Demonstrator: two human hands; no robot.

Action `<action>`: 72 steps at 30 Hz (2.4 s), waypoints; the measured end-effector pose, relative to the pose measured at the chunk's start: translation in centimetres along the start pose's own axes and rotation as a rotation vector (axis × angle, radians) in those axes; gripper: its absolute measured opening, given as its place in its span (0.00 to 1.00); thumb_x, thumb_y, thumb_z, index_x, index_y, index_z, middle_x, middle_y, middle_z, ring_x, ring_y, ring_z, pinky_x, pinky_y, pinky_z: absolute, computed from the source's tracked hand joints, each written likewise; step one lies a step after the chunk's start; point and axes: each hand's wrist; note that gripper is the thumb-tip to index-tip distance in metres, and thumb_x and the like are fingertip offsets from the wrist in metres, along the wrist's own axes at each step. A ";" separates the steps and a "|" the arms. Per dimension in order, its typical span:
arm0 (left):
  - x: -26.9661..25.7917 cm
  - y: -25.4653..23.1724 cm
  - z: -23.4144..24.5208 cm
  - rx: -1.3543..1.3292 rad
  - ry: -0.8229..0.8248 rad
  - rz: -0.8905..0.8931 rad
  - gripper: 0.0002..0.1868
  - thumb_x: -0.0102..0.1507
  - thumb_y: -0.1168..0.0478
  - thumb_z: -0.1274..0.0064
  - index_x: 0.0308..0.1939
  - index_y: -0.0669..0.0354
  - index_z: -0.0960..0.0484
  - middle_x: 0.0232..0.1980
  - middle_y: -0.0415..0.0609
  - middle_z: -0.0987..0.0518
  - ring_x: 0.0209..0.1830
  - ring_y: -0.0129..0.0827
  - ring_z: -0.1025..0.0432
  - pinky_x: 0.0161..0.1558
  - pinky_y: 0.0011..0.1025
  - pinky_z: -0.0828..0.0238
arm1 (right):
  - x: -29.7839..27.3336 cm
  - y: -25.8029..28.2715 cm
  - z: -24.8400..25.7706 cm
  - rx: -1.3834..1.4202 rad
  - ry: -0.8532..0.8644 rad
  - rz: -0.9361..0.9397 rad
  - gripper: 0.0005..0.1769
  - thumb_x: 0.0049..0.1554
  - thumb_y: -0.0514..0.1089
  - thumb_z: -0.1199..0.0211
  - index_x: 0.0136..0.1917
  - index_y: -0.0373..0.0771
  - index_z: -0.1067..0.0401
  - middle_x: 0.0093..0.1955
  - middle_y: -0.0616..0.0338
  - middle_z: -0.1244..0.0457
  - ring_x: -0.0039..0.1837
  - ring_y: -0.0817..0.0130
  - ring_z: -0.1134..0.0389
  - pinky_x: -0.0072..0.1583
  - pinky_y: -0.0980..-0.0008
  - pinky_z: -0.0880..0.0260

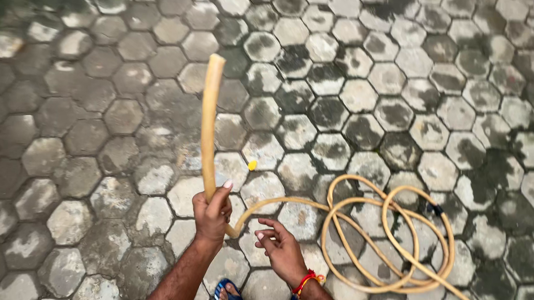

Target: The person uncoils a hose, attaches it to an outdoor faucet, and then uses a piece of the hose to clean around a tree and some plants.

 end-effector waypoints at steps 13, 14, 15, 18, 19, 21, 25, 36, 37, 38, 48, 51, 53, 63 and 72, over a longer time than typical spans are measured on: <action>-5.1 -12.2 24.5 -0.249 -0.462 -0.269 0.30 0.65 0.55 0.44 0.14 0.50 0.44 0.13 0.37 0.47 0.09 0.25 0.51 0.14 0.30 0.57 | -3.2 8.5 -18.4 -0.376 0.351 0.234 0.28 0.59 0.44 0.36 0.72 0.48 0.33 0.71 0.55 0.34 0.65 0.69 0.27 0.61 0.67 0.25; -5.5 -13.2 27.0 -0.260 -0.532 -0.287 0.28 0.65 0.55 0.44 0.15 0.51 0.42 0.13 0.37 0.47 0.09 0.25 0.51 0.14 0.30 0.57 | -3.4 8.5 -19.7 -0.413 0.361 0.185 0.27 0.59 0.44 0.36 0.72 0.49 0.32 0.70 0.57 0.34 0.63 0.69 0.26 0.61 0.67 0.25; -5.9 -14.3 29.5 -0.272 -0.602 -0.304 0.27 0.64 0.56 0.45 0.15 0.51 0.41 0.13 0.36 0.47 0.09 0.25 0.50 0.14 0.30 0.57 | -3.7 8.6 -20.8 -0.451 0.370 0.136 0.27 0.58 0.45 0.37 0.71 0.50 0.32 0.70 0.59 0.33 0.61 0.68 0.24 0.60 0.67 0.25; -8.1 -18.6 38.4 -0.243 -0.848 -0.427 0.24 0.64 0.55 0.44 0.16 0.49 0.39 0.14 0.36 0.42 0.09 0.24 0.47 0.12 0.30 0.55 | -4.1 9.1 -23.8 -0.541 0.419 0.098 0.25 0.57 0.46 0.36 0.69 0.49 0.29 0.67 0.60 0.30 0.56 0.66 0.22 0.59 0.68 0.25; -9.1 -20.2 41.5 -0.201 -0.962 -0.436 0.24 0.63 0.54 0.44 0.16 0.48 0.37 0.13 0.36 0.40 0.08 0.23 0.46 0.11 0.29 0.52 | -4.3 9.0 -24.8 -0.568 0.441 0.100 0.25 0.57 0.46 0.36 0.68 0.48 0.27 0.66 0.60 0.29 0.55 0.66 0.21 0.59 0.68 0.25; -11.3 -22.4 45.9 -0.217 -0.957 -0.495 0.28 0.65 0.52 0.43 0.16 0.49 0.40 0.14 0.35 0.42 0.09 0.22 0.49 0.12 0.27 0.56 | -3.8 9.6 -26.0 -0.586 0.473 0.119 0.23 0.57 0.45 0.37 0.67 0.47 0.26 0.64 0.61 0.27 0.56 0.68 0.22 0.59 0.69 0.25; -13.5 -20.9 48.0 -0.208 -0.986 -0.461 0.22 0.63 0.53 0.41 0.18 0.51 0.33 0.13 0.36 0.38 0.08 0.23 0.47 0.10 0.28 0.52 | -2.4 11.0 -29.7 -0.485 0.551 0.071 0.21 0.58 0.43 0.38 0.65 0.43 0.24 0.61 0.55 0.27 0.57 0.69 0.24 0.51 0.65 0.29; -11.8 -16.3 38.5 0.056 -1.017 -0.026 0.17 0.59 0.49 0.36 0.21 0.51 0.19 0.15 0.36 0.32 0.13 0.24 0.42 0.17 0.30 0.47 | -2.9 21.6 -40.6 -0.498 0.815 0.259 0.25 0.62 0.52 0.45 0.71 0.45 0.29 0.64 0.59 0.29 0.63 0.67 0.27 0.57 0.67 0.27; -11.1 -16.2 37.7 0.054 -1.033 -0.034 0.20 0.59 0.49 0.35 0.19 0.55 0.22 0.15 0.36 0.31 0.13 0.23 0.41 0.18 0.30 0.46 | -2.2 22.0 -41.7 -0.496 0.831 0.276 0.26 0.63 0.54 0.46 0.72 0.46 0.30 0.65 0.58 0.29 0.64 0.67 0.28 0.57 0.67 0.27; -10.2 -16.0 37.0 0.043 -1.053 -0.040 0.24 0.59 0.49 0.34 0.17 0.58 0.25 0.15 0.36 0.31 0.13 0.23 0.40 0.18 0.31 0.45 | -1.2 22.6 -42.9 -0.457 0.876 0.288 0.27 0.63 0.54 0.47 0.72 0.46 0.31 0.66 0.58 0.30 0.66 0.68 0.29 0.57 0.67 0.28; 1.5 -18.2 33.2 0.096 -1.259 -0.040 0.15 0.59 0.54 0.38 0.26 0.63 0.15 0.19 0.44 0.22 0.20 0.25 0.30 0.27 0.33 0.33 | 7.5 28.0 -51.5 -0.308 1.303 0.052 0.23 0.66 0.51 0.46 0.65 0.32 0.28 0.54 0.53 0.29 0.58 0.64 0.28 0.59 0.64 0.28; 4.1 -19.9 31.7 0.049 -1.299 0.003 0.11 0.57 0.56 0.38 0.30 0.63 0.14 0.22 0.46 0.19 0.23 0.25 0.27 0.29 0.33 0.30 | 9.7 32.0 -53.0 -0.353 1.401 0.085 0.21 0.66 0.50 0.47 0.62 0.32 0.28 0.52 0.51 0.29 0.57 0.65 0.28 0.61 0.64 0.29; 4.7 -20.9 31.7 0.093 -1.270 0.071 0.13 0.58 0.56 0.38 0.32 0.64 0.15 0.23 0.50 0.20 0.23 0.28 0.29 0.30 0.34 0.31 | 10.1 33.5 -53.2 -0.375 1.436 0.030 0.20 0.67 0.50 0.48 0.61 0.32 0.29 0.51 0.50 0.29 0.57 0.64 0.28 0.62 0.64 0.28; 2.3 -20.4 29.8 0.085 -1.263 0.542 0.19 0.61 0.44 0.41 0.45 0.53 0.13 0.35 0.53 0.15 0.37 0.42 0.19 0.47 0.39 0.25 | 8.7 38.1 -60.4 -0.348 1.391 -0.207 0.20 0.68 0.52 0.52 0.60 0.34 0.31 0.43 0.56 0.37 0.46 0.65 0.33 0.54 0.56 0.25; -1.6 -22.2 37.1 0.184 -1.648 0.639 0.16 0.58 0.45 0.42 0.42 0.46 0.09 0.39 0.56 0.14 0.43 0.52 0.20 0.49 0.47 0.23 | 5.3 37.2 -70.1 -0.287 1.439 -0.188 0.21 0.69 0.53 0.54 0.59 0.36 0.31 0.37 0.61 0.41 0.39 0.70 0.40 0.45 0.64 0.32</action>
Point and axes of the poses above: each hand's wrist, its own x-axis towards the middle knuckle, its own z-axis out of the back of the hand, y = z × x
